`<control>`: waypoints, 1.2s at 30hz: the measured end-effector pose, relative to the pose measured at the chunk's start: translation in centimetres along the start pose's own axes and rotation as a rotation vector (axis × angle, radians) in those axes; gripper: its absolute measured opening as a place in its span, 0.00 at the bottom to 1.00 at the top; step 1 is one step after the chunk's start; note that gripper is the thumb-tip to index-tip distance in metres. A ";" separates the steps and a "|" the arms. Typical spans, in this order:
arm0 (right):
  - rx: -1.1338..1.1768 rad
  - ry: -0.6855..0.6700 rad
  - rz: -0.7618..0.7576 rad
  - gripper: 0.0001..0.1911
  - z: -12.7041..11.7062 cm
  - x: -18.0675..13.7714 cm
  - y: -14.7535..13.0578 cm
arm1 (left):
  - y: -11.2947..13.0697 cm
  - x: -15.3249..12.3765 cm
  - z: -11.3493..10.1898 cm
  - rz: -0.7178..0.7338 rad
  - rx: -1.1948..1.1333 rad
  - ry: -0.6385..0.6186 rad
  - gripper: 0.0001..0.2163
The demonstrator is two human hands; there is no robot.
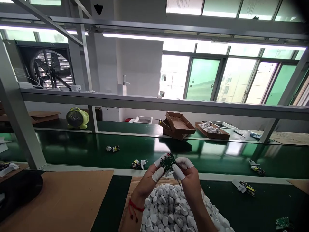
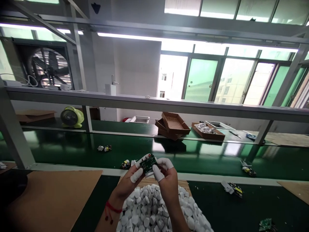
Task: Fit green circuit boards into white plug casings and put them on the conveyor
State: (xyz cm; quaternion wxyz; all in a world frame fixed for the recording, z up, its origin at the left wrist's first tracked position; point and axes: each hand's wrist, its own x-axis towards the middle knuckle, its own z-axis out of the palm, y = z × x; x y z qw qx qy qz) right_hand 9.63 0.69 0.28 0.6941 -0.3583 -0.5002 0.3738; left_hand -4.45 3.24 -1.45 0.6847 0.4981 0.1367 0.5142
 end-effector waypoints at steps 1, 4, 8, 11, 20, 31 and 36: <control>-0.101 -0.006 -0.029 0.10 -0.4 0.2 0.3 | 0.2 0.1 0.1 -0.013 0.006 0.059 0.18; -0.453 -0.035 -0.131 0.08 -1.9 0.9 0.8 | 0.8 0.4 0.1 -0.086 -0.101 0.266 0.12; -0.771 -0.150 -0.184 0.14 -2.9 1.5 1.0 | 1.4 0.8 -1.1 -0.110 -0.294 0.535 0.06; -1.025 -0.421 -0.079 0.15 -2.1 1.0 1.3 | 2.2 1.0 -2.5 -0.020 -0.376 0.656 0.10; -1.216 -1.174 -0.193 0.17 2.7 -2.4 4.9 | 3.7 0.8 -4.3 0.131 -0.555 0.804 0.17; -1.252 -1.204 -0.227 0.16 3.4 -2.5 5.1 | 3.2 0.9 -3.6 0.068 -0.663 0.740 0.18; -1.295 -1.121 -0.179 0.16 3.5 -2.5 5.5 | 3.7 0.7 -3.5 0.088 -0.648 0.730 0.18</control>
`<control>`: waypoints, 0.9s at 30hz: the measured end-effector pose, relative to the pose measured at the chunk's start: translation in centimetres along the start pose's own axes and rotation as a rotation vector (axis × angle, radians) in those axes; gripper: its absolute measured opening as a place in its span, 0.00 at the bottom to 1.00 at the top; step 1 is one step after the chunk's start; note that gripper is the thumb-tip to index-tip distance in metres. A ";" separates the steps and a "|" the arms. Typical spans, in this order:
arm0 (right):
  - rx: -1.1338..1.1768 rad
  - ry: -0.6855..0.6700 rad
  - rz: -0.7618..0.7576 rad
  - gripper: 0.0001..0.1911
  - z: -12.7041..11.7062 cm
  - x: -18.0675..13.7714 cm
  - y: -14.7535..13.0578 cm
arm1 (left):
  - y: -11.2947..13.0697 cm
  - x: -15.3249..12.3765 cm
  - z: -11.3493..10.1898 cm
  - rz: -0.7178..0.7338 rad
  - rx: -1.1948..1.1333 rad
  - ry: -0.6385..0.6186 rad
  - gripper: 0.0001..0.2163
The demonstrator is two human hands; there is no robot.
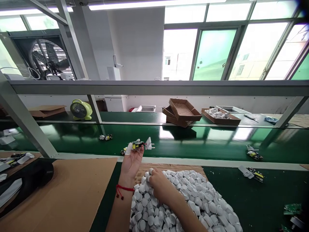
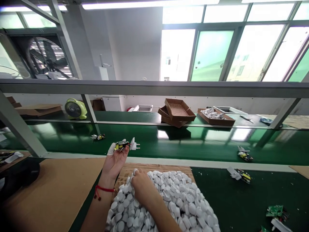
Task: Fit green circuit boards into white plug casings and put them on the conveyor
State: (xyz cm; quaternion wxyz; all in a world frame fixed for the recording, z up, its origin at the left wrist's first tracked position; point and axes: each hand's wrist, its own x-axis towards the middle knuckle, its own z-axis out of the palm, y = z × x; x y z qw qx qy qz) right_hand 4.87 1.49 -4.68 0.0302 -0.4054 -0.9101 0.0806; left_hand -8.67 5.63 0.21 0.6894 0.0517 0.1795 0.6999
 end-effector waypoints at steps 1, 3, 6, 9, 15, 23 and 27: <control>-0.005 0.002 0.012 0.15 0.0 0.0 0.0 | 0.0 0.0 0.1 0.000 0.007 -0.001 0.18; -0.013 -0.001 0.015 0.15 -0.2 -0.1 0.1 | 0.0 -0.1 0.2 -0.005 0.026 -0.001 0.19; -0.019 -0.016 0.003 0.15 -0.4 -0.2 0.0 | 0.0 -0.3 0.3 -0.005 0.054 -0.005 0.20; -0.018 -0.010 -0.001 0.15 -0.8 -0.3 -0.2 | 0.0 -0.6 0.3 -0.006 0.082 -0.020 0.19; 0.018 0.104 0.074 0.17 -3.0 -1.9 0.2 | 0.0 -1.1 0.5 0.044 0.120 -0.028 0.16; 0.678 0.996 0.137 0.08 -6.4 -5.8 2.6 | 0.0 -2.2 -0.4 0.168 0.517 -0.307 0.20; 0.861 1.096 -0.024 0.08 -6.6 -6.2 1.8 | -0.1 -3.7 0.4 0.214 0.816 -0.509 0.26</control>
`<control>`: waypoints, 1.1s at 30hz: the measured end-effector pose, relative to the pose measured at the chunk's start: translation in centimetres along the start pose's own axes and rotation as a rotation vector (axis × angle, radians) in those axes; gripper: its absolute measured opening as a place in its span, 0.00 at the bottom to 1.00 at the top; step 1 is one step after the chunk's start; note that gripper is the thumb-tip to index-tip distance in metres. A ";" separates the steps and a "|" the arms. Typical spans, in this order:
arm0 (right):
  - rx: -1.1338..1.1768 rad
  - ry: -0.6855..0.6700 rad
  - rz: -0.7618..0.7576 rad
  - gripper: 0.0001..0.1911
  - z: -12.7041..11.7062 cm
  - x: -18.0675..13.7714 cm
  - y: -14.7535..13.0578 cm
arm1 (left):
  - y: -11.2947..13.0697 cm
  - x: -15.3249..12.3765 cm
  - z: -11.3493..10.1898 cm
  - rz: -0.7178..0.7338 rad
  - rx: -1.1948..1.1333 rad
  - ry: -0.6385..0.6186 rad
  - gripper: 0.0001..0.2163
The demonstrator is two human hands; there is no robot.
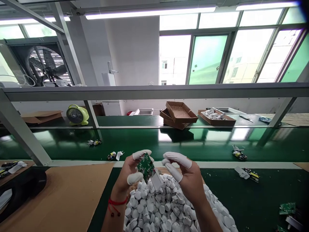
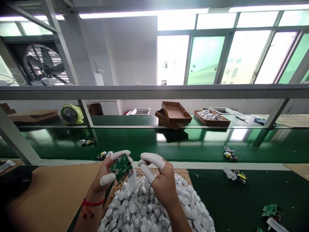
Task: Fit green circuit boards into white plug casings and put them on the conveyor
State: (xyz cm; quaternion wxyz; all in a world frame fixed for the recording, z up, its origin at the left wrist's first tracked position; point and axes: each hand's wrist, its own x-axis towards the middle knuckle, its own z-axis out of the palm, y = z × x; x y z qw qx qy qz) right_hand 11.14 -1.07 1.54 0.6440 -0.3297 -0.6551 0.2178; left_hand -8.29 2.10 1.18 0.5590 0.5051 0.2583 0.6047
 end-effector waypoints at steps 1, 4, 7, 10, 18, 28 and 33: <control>-0.002 0.016 -0.042 0.08 0.2 -0.1 -0.3 | 0.2 -0.2 0.3 0.014 0.049 -0.025 0.26; -0.049 0.009 -0.185 0.10 0.8 -0.4 -1.1 | 0.4 -0.4 0.9 0.041 0.124 -0.095 0.29; -0.061 -0.043 -0.263 0.12 1.2 -0.5 -1.6 | 0.0 -0.5 0.4 0.048 0.160 -0.173 0.31; -0.031 -0.100 -0.315 0.11 1.2 -0.3 -1.6 | -0.5 -0.5 -0.5 0.103 0.226 -0.217 0.32; 0.291 -0.187 -0.095 0.18 1.0 -0.1 -0.1 | 0.1 -0.4 -0.2 0.143 0.247 -0.396 0.34; 0.801 -0.546 0.498 0.37 0.6 -0.6 0.8 | 0.6 -0.7 1.9 0.168 0.164 -0.503 0.33; 0.964 -0.456 0.474 0.34 2.0 -1.2 -0.1 | 0.4 -1.0 1.7 0.118 0.118 -0.465 0.31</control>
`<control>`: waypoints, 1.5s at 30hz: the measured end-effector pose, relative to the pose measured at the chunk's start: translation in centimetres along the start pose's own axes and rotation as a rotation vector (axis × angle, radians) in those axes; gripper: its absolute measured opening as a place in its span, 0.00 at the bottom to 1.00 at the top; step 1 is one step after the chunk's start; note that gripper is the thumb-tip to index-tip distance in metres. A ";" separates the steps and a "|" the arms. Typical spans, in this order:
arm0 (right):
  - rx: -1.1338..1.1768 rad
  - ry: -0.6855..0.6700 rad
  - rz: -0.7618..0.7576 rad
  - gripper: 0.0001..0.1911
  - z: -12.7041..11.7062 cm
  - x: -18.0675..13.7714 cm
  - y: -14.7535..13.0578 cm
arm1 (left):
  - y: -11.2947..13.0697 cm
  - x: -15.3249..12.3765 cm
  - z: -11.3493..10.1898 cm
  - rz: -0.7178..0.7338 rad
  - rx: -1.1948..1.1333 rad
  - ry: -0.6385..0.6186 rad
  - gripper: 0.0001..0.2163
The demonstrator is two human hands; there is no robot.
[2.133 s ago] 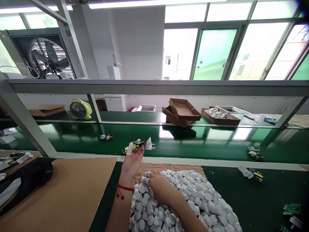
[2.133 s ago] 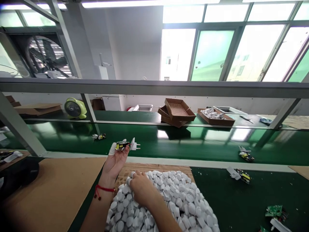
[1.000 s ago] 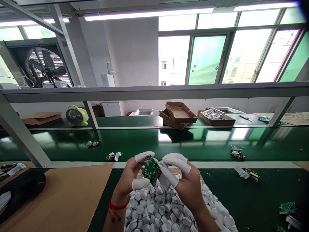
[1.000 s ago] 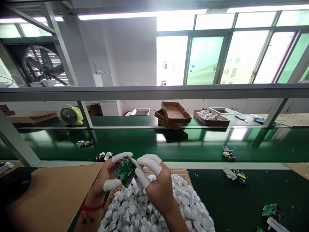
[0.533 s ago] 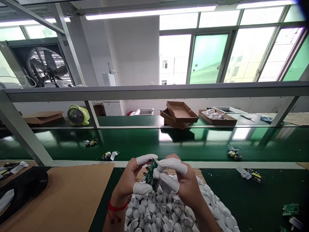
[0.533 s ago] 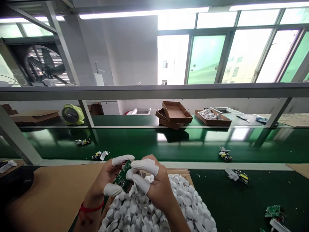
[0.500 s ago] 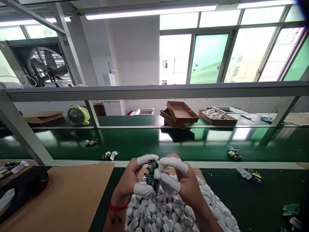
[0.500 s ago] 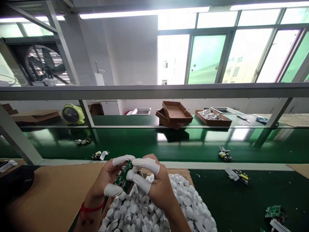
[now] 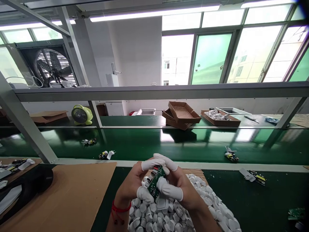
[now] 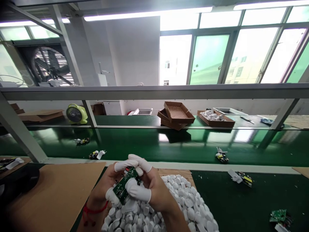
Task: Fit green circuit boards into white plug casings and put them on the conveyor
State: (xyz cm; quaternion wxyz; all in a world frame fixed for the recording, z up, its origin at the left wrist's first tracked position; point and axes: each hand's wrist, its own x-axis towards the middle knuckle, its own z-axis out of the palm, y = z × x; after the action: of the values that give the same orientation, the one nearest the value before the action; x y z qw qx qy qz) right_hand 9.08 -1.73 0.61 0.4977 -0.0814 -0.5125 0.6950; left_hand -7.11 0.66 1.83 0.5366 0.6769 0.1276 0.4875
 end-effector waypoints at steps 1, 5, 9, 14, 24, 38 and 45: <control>0.006 0.028 -0.019 0.32 0.3 0.0 0.1 | -0.1 -0.1 0.0 -0.012 -0.012 0.007 0.30; -0.006 0.096 -0.067 0.30 1.1 -0.3 -0.1 | -0.4 -0.1 0.0 -0.017 -0.063 0.001 0.32; 0.020 0.106 -0.074 0.28 1.6 -0.4 -0.6 | 0.1 0.1 0.4 0.033 -0.018 -0.055 0.31; -0.012 0.014 -0.064 0.26 1.5 -0.6 -1.0 | 1.7 0.1 1.3 0.056 0.032 -0.126 0.25; -0.054 -0.098 0.075 0.36 1.8 0.1 -0.5 | 3.4 0.7 0.9 0.005 0.131 -0.272 0.28; 0.019 -0.001 0.045 0.24 2.5 0.2 -0.7 | 2.6 0.4 0.3 -0.052 0.210 -0.406 0.30; -0.046 -0.121 0.060 0.34 2.1 -0.1 -1.6 | 3.2 0.2 1.3 -0.020 0.134 -0.298 0.27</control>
State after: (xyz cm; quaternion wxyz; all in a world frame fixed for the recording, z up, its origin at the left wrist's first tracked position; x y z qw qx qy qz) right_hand 8.81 -3.12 2.82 0.4429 -0.0662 -0.5549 0.7011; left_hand -7.03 -1.23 4.71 0.5080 0.7746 0.0854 0.3669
